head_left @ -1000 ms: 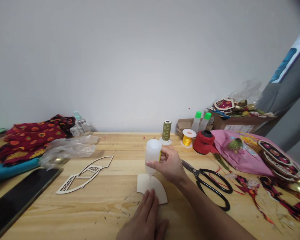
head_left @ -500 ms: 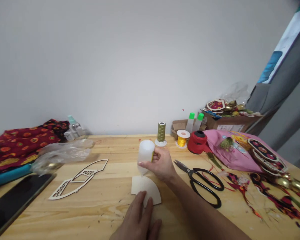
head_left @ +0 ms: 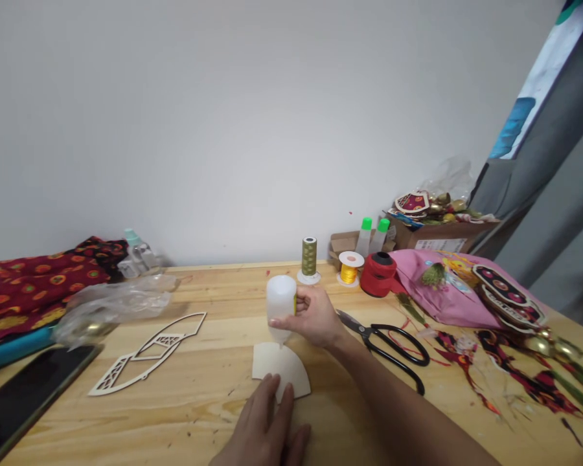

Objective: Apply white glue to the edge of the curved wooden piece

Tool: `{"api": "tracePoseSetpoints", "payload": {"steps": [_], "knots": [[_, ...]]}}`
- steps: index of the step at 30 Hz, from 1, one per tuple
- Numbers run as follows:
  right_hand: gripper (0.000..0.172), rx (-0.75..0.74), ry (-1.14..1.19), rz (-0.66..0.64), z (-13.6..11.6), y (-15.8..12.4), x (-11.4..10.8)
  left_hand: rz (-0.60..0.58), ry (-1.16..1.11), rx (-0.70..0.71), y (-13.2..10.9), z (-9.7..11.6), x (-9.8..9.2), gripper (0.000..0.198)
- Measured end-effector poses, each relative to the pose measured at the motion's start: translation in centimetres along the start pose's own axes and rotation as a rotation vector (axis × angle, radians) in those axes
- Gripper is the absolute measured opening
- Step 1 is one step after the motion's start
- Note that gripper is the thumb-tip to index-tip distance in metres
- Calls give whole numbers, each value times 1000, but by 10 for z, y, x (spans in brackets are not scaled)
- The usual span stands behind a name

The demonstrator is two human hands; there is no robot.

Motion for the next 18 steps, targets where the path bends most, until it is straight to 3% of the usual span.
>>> {"api": "tracePoseSetpoints", "payload": {"steps": [12,15,18], "knots": [[26,11,79,90,1,3,5,14,22,-8,2,0,-4,30],[26,11,180,132,3,1,-2,21,4,4,1,2,-1,31],[28,41,288,248,12,-4,-17,10,-75,-95,-3,-4,5,34]]}}
Point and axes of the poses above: each hand's wrist, its own y-axis towards the middle knuckle, its own x-axis out of the palm, z = x × y, the point moved 9 cm from there along y, towards the middle knuckle, and after that the axes turned 14 degrees about -z, right-handed, at the moved point
